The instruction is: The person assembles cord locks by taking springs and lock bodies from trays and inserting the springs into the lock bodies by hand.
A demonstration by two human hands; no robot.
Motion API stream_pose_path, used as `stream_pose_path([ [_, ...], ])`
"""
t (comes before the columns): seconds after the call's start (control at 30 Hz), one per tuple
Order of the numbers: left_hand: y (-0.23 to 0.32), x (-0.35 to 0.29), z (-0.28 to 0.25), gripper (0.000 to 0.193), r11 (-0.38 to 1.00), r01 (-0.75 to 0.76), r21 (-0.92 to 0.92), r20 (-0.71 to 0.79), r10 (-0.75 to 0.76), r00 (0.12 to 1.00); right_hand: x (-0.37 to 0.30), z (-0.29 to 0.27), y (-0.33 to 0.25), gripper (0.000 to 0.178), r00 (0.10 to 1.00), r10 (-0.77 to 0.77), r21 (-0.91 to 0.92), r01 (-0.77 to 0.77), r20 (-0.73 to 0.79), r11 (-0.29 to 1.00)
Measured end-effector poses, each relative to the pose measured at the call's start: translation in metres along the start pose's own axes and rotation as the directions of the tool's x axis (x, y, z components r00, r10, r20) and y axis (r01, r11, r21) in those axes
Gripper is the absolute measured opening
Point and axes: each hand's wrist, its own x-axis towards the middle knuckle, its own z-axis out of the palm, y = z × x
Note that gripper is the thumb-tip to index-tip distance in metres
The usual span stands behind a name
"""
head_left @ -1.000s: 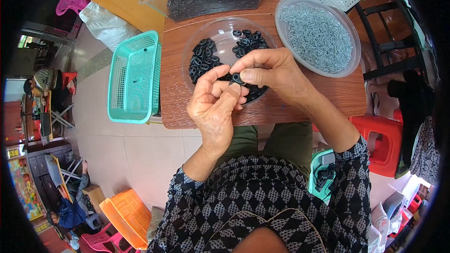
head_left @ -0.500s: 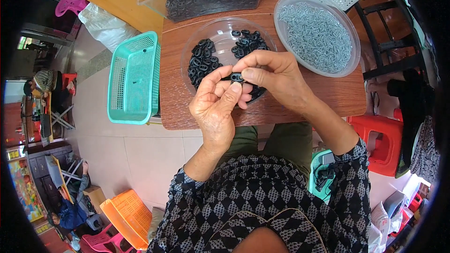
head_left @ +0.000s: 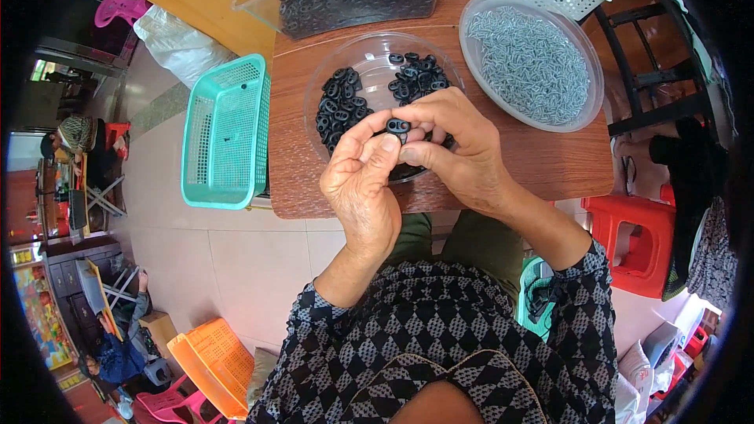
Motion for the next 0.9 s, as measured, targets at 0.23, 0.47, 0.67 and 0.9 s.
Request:
stream_pose_path([
  [0.23,0.004,-0.005,0.008,0.029,0.997,0.05,-0.066,-0.021,-0.052,0.998,-0.002,-0.003,0.002,0.03,0.999,-0.046,-0.022,0.046,-0.023,0.999],
  [0.47,-0.001,-0.005,-0.001,0.028,1.0,0.015,-0.016,0.021,-0.015,1.0,-0.004,-0.004,0.001,0.031,1.0,-0.003,0.013,0.003,-0.011,1.0],
  [0.67,0.001,-0.004,-0.003,0.028,0.998,-0.045,0.049,0.093,0.04,0.995,-0.004,-0.004,0.002,0.031,1.0,-0.016,0.002,0.016,-0.018,1.0],
  [0.9,-0.004,-0.008,0.002,0.029,0.993,-0.11,0.051,0.072,0.107,0.992,-0.006,-0.005,0.0,0.031,0.999,-0.026,-0.015,0.025,-0.03,1.0],
])
